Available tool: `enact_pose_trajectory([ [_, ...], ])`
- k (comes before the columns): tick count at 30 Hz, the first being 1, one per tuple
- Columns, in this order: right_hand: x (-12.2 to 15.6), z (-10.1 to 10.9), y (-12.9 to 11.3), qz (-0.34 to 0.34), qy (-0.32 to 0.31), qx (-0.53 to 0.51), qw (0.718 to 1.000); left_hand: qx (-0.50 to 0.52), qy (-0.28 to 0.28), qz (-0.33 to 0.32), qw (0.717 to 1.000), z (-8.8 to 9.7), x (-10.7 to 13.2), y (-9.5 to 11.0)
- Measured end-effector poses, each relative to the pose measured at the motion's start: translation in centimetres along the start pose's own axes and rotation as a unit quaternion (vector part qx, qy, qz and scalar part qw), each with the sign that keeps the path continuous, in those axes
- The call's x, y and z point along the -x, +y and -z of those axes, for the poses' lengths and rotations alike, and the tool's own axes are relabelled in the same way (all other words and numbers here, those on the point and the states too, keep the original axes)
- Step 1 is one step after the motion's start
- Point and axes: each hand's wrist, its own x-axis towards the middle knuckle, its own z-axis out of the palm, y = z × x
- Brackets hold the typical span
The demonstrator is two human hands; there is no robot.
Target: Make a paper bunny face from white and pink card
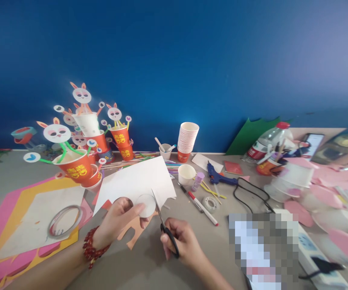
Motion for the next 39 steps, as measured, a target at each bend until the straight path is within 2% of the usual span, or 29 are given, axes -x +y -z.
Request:
enact_pose_trajectory([
  [6, 0.0, 0.0, -0.2, 0.005, 0.002, 0.018, 1.000, 0.019, -0.003, 0.010, 1.000, 0.1, 0.0, 0.2],
  [19, 0.1, 0.1, 0.0, 0.005, -0.001, 0.030, 1.000, -0.030, -0.026, -0.017, 0.999, 1.0, 0.0, 0.8],
  [39, 0.1, 0.2, 0.1, 0.010, 0.000, 0.025, 1.000, -0.025, -0.046, -0.009, 0.999, 1.9, -0.3, 0.3],
])
